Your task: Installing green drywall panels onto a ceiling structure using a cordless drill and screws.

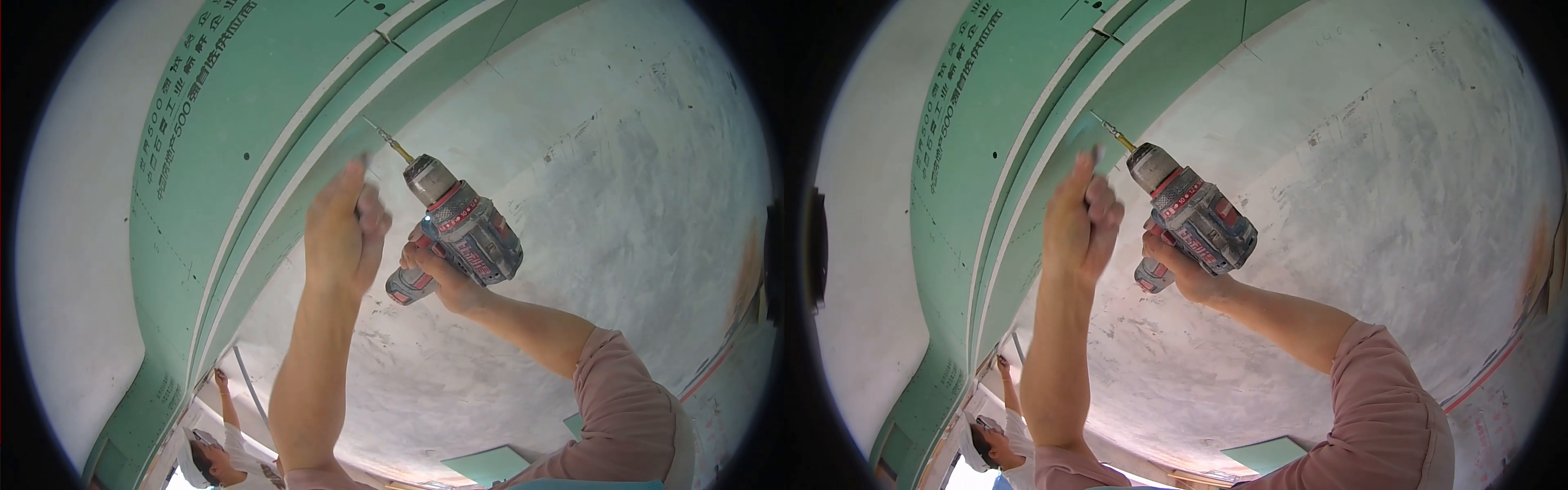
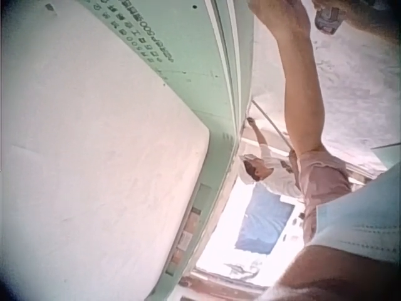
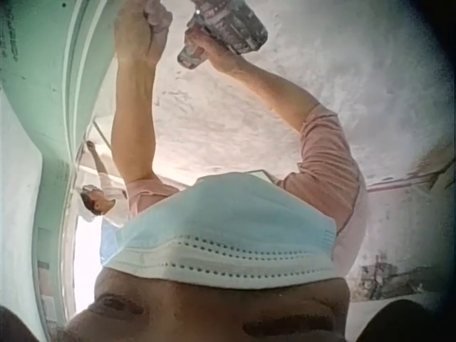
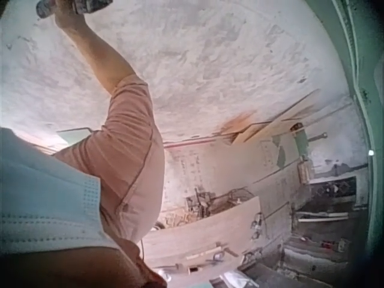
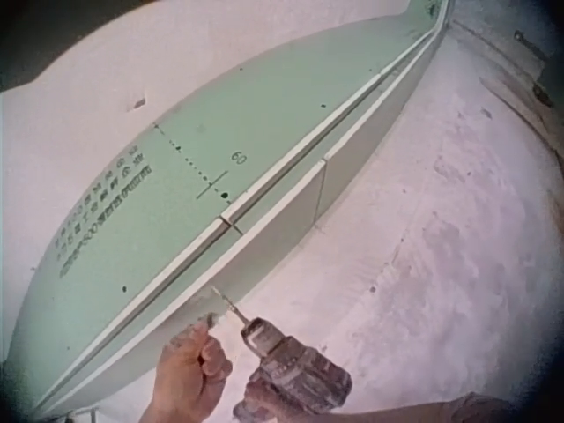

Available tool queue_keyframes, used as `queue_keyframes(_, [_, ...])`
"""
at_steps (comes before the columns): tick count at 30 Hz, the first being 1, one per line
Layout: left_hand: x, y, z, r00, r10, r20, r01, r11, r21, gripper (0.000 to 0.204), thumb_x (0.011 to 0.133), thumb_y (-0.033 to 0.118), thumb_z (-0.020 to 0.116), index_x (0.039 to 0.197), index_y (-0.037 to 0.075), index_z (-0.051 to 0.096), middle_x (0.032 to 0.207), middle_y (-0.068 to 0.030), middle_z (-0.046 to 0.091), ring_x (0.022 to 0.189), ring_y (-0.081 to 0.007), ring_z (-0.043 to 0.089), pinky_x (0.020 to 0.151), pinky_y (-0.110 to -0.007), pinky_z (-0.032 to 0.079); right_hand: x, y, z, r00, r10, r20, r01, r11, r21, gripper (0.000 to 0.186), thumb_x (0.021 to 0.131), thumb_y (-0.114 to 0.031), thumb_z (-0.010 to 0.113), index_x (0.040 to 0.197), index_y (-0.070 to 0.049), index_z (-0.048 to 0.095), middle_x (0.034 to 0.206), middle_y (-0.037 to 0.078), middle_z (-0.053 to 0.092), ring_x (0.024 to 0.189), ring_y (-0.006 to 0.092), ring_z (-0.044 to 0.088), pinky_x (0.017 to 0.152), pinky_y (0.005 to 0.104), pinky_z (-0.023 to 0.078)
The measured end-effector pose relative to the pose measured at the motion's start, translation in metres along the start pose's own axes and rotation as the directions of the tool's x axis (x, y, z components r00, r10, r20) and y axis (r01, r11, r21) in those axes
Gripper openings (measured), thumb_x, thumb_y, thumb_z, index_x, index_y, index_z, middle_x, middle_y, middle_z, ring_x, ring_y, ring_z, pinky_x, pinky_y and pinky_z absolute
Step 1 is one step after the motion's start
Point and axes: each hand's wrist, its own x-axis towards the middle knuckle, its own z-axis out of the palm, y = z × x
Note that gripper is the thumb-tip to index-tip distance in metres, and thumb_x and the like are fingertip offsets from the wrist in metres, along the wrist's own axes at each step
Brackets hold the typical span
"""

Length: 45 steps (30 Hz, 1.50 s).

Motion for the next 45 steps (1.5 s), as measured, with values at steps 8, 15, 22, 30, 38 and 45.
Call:
queue_keyframes(8, [-0.198, -0.078, -0.079, 0.857, -0.293, -0.423, 0.119, 0.913, -0.391, 0.027, 0.102, 0.037, 0.051, 0.089, 0.013, 0.052, 0.060, 0.0069, 0.035, 0.051, -0.0066, 0.033, 0.050, -0.023, 0.029, 0.010, -0.009, 0.003, 1.000, 0.008, -0.014, -0.011, 0.981, -0.194, 0.007, 0.094, -0.015, 0.060, 0.095, -0.009, 0.057, 0.078, -0.002, 0.055, 0.072, 0.0066, 0.051, 0.064, 0.0287, 0.045])
queue_keyframes(15, [-0.359, -0.224, -0.144, 0.414, -0.865, -0.284, -0.008, 0.308, -0.951, 0.025, 0.092, 0.003, 0.045, 0.112, -0.005, 0.057, 0.093, -0.0142, 0.058, 0.083, -0.0227, 0.057, 0.072, -0.033, 0.048, 0.022, -0.021, 0.005, 0.996, -0.081, -0.040, 0.056, 0.901, -0.429, 0.019, 0.097, -0.017, 0.056, 0.079, -0.010, 0.052, 0.065, -0.003, 0.047, 0.060, 0.0074, 0.043, 0.055, 0.0294, 0.039])
queue_keyframes(22, [-0.415, -0.267, -0.163, 0.416, -0.873, -0.254, -0.009, 0.275, -0.961, 0.025, 0.093, 0.000, 0.043, 0.117, -0.002, 0.051, 0.093, -0.0135, 0.055, 0.079, -0.0211, 0.048, 0.067, -0.032, 0.039, 0.022, -0.017, -0.001, 1.000, 0.018, -0.017, -0.024, 0.894, -0.448, 0.013, 0.096, -0.018, 0.062, 0.104, -0.008, 0.058, 0.077, -0.003, 0.055, 0.065, 0.0053, 0.050, 0.058, 0.0269, 0.043])
queue_keyframes(30, [-0.418, -0.269, -0.152, 0.416, -0.868, -0.270, 0.028, 0.309, -0.951, 0.025, 0.094, 0.000, 0.042, 0.117, -0.002, 0.050, 0.094, -0.0132, 0.055, 0.079, -0.0208, 0.047, 0.067, -0.032, 0.039, 0.035, -0.008, -0.023, 0.968, -0.209, 0.141, 0.250, 0.721, -0.646, 0.009, 0.098, -0.017, 0.058, 0.094, -0.009, 0.057, 0.069, -0.002, 0.052, 0.063, 0.0062, 0.048, 0.058, 0.0259, 0.040])
queue_keyframes(38, [-0.415, -0.270, -0.144, 0.409, -0.872, -0.267, 0.076, 0.324, -0.943, 0.025, 0.094, -0.001, 0.042, 0.118, -0.002, 0.049, 0.094, -0.0129, 0.055, 0.079, -0.0204, 0.046, 0.067, -0.031, 0.038, 0.033, 0.000, -0.047, 0.974, -0.017, 0.224, 0.201, 0.513, -0.835, 0.014, 0.100, -0.019, 0.053, 0.093, -0.007, 0.057, 0.072, 0.001, 0.052, 0.068, 0.0103, 0.050, 0.061, 0.0305, 0.041])
queue_keyframes(45, [-0.414, -0.278, -0.134, 0.409, -0.876, -0.257, 0.117, 0.329, -0.937, 0.025, 0.095, -0.001, 0.041, 0.119, -0.002, 0.048, 0.094, -0.0127, 0.054, 0.078, -0.0201, 0.045, 0.067, -0.031, 0.037, 0.041, -0.011, -0.052, 0.829, -0.382, 0.409, 0.529, 0.294, -0.796, 0.006, 0.090, -0.008, 0.062, 0.095, -0.009, 0.060, 0.083, -0.001, 0.062, 0.069, 0.0105, 0.059, 0.060, 0.0263, 0.051])
